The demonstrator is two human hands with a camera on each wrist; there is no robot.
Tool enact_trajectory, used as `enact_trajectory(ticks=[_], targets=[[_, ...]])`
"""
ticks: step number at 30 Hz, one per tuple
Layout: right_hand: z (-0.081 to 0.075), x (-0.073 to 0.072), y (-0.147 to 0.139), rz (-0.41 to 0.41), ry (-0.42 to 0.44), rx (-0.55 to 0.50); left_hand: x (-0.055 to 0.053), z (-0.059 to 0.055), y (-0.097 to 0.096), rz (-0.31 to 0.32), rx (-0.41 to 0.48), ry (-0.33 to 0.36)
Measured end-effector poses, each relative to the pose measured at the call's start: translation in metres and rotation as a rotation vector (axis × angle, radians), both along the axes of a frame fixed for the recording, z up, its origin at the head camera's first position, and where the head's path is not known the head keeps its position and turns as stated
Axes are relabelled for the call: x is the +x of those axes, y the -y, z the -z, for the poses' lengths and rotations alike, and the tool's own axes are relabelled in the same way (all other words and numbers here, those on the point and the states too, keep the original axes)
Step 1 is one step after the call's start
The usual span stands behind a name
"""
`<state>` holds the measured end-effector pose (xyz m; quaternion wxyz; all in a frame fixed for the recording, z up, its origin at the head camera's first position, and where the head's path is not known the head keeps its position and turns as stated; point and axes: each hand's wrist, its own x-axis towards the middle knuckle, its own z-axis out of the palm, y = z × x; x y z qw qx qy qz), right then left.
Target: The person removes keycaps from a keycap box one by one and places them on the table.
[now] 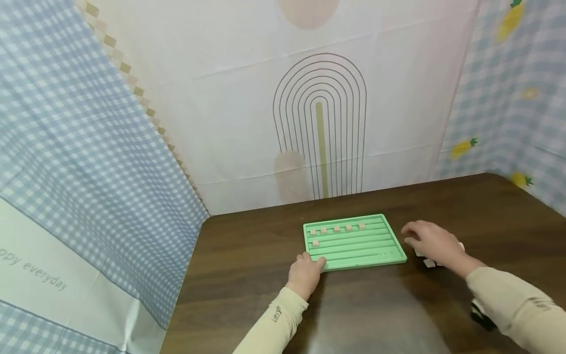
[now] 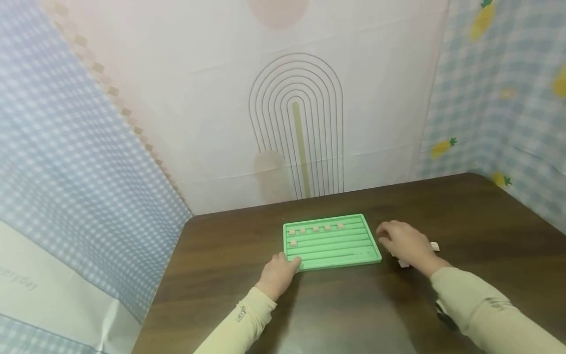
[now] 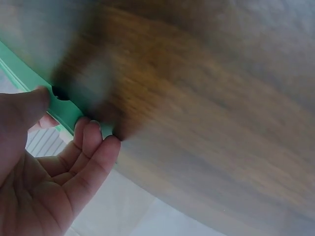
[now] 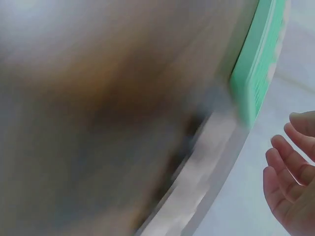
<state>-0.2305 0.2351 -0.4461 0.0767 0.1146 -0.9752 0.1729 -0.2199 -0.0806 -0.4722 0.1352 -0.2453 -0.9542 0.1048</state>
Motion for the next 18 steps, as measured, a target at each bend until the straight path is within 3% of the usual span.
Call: enact_trajectory(ticks=[11, 18], targets=[[0.011, -0.050, 0.134, -0.222, 0.013, -0.027, 0.002, 0.000, -0.003, -0.037, -0.090, -0.062], [0.016, -0.063, 0.176, -0.225, 0.003, 0.051, 0.003, 0.000, -0.006, -0.071, -0.142, -0.060]])
